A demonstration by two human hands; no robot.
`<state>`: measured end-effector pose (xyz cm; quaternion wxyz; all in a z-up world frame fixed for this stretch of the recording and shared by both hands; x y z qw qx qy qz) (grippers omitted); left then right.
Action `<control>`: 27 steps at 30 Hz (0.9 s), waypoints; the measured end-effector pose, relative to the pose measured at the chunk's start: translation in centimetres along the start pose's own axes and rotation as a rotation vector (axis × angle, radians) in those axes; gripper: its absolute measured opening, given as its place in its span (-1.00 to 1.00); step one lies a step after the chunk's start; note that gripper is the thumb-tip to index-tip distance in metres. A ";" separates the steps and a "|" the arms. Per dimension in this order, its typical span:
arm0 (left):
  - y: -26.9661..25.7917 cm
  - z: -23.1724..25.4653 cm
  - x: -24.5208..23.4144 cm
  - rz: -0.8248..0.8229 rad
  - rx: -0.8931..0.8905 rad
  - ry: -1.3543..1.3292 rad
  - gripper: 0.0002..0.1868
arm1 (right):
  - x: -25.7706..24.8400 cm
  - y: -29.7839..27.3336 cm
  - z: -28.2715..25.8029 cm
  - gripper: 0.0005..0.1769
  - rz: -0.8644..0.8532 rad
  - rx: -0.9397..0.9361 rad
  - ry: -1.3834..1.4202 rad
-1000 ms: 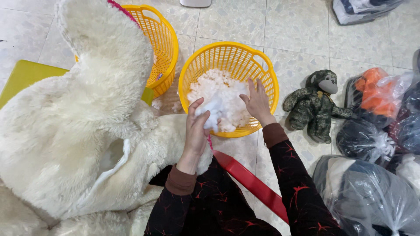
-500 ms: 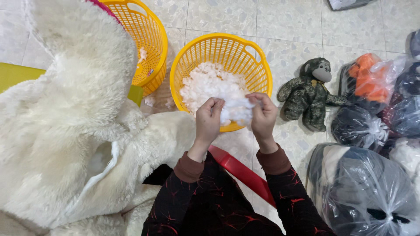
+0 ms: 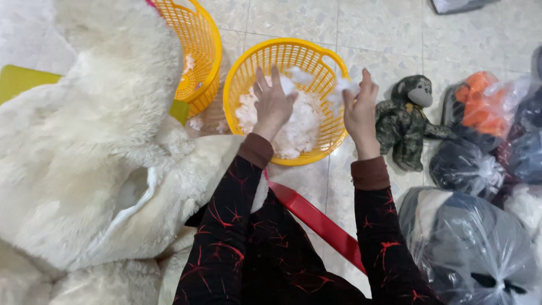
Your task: The person repeatedly takes handfuls of white synthetic stuffing from a yellow basket and inserts them into the open back seam of a large white teddy bear. The person works by hand, pushing the stuffing into the bear's body cavity.
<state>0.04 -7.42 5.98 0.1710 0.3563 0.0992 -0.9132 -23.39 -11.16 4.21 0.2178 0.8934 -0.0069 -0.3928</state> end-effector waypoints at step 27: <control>-12.4 -28.4 -11.4 0.317 0.178 0.598 -0.81 | 17.1 -17.6 -25.0 -0.11 -0.468 -0.447 0.531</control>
Point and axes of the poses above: each hand's wrist, its own y-axis towards the middle knuckle, its own x-axis out of the palm, z = x × y, the point moved 4 cm from there along y, towards the middle knuckle, and after that the axes turned 2 degrees about -x, right-handed, at the moved point
